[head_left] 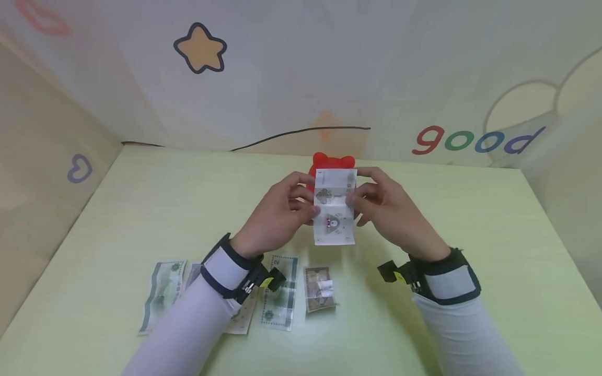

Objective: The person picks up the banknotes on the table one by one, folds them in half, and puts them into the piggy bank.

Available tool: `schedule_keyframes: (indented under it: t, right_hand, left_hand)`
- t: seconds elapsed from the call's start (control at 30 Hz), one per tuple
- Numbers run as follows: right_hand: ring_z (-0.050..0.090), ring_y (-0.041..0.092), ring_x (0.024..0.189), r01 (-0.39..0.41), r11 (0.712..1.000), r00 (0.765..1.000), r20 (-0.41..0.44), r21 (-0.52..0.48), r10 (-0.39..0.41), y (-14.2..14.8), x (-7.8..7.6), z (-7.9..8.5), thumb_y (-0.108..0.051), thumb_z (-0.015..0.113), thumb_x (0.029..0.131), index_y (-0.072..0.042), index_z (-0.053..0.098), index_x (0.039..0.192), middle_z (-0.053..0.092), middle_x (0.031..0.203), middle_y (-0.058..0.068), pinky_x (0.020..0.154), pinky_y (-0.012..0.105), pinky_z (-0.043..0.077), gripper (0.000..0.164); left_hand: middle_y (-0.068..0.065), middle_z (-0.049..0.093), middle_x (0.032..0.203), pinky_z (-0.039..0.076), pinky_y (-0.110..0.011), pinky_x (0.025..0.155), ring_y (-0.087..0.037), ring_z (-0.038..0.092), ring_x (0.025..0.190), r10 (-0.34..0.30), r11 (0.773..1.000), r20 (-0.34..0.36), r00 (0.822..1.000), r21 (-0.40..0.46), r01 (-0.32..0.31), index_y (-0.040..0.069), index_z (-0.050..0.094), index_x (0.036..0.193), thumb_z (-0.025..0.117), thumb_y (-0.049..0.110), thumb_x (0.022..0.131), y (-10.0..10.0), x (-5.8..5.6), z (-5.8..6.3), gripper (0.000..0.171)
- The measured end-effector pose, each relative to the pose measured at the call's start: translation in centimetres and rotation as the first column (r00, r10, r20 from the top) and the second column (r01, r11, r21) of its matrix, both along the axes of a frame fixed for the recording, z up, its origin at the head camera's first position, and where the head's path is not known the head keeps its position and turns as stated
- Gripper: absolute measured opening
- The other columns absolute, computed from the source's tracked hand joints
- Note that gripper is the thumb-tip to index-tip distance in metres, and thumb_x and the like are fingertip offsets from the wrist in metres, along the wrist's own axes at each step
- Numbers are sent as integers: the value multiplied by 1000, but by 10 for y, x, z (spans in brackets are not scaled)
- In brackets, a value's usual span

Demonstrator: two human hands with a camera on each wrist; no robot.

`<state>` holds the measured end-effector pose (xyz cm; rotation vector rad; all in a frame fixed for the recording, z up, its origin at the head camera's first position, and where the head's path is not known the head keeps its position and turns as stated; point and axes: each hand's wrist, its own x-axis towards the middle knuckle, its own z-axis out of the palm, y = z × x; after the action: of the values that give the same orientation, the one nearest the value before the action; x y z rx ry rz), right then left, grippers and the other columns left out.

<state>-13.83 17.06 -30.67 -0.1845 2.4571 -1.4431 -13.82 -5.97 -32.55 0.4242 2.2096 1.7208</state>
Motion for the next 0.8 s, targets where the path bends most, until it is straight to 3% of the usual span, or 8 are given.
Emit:
schedule_keyframes:
  t: [0.3, 0.63, 0.8]
  right_hand:
    - [64, 31, 95, 12, 1000, 999, -48, 20, -11, -3, 3, -4, -8, 62, 102, -14, 37, 156, 68, 114, 14, 79, 31, 60, 59]
    - [67, 36, 92, 3, 999, 998, -68, 43, 0, -5, 5, -6, -11, 68, 99, -14, 36, 155, 70, 115, 12, 82, 34, 61, 64]
    - [66, 33, 89, 10, 999, 997, -82, 41, -7, -3, 3, -3, -10, 67, 100, -13, 36, 155, 70, 109, 13, 82, 34, 60, 64]
  left_hand:
    - [-14, 69, 116, 63, -38, 89, -28, 71, 101, 24, 999, 2, 1000, -24, -24, 8, 47, 143, 64, 3, 100, 3, 0, -1, 46]
    - [-14, 71, 116, 63, -39, 89, -27, 73, 101, 56, 998, -14, 998, -32, -56, 9, 49, 142, 64, 5, 100, 2, -1, -1, 44]
    - [-14, 71, 117, 63, -39, 89, -28, 74, 100, 78, 997, -6, 997, -24, -78, 10, 51, 140, 66, 6, 99, 1, -2, 1, 43]
